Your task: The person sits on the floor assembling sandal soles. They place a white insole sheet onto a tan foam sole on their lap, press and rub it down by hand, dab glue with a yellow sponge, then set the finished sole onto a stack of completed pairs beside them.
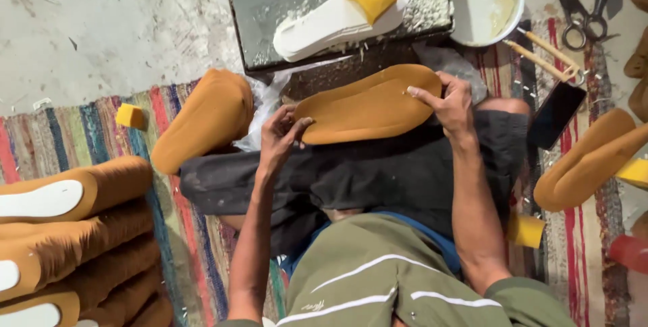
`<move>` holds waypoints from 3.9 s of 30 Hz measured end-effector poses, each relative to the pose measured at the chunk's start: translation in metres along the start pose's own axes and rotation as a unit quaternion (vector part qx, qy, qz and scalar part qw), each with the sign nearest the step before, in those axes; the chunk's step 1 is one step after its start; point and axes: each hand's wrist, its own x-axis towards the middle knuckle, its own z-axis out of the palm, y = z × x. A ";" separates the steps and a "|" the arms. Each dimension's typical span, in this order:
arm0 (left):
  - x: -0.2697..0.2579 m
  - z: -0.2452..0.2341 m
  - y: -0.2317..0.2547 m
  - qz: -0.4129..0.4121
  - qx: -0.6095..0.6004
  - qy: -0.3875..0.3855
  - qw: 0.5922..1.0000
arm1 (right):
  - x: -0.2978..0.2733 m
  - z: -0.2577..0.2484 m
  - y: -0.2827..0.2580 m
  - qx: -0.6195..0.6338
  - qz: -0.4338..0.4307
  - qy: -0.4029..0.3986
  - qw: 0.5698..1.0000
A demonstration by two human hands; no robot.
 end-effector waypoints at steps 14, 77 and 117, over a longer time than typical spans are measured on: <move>0.022 -0.012 -0.109 -0.005 0.036 0.092 0.995 | 0.014 0.016 0.089 -0.191 0.155 0.120 0.962; 0.108 -0.021 0.088 0.373 0.528 -0.039 0.762 | 0.073 0.158 -0.064 -0.429 -0.393 0.175 0.794; 0.171 -0.035 0.161 0.272 0.699 -0.255 0.611 | 0.033 0.029 -0.066 -0.419 -0.261 0.237 0.837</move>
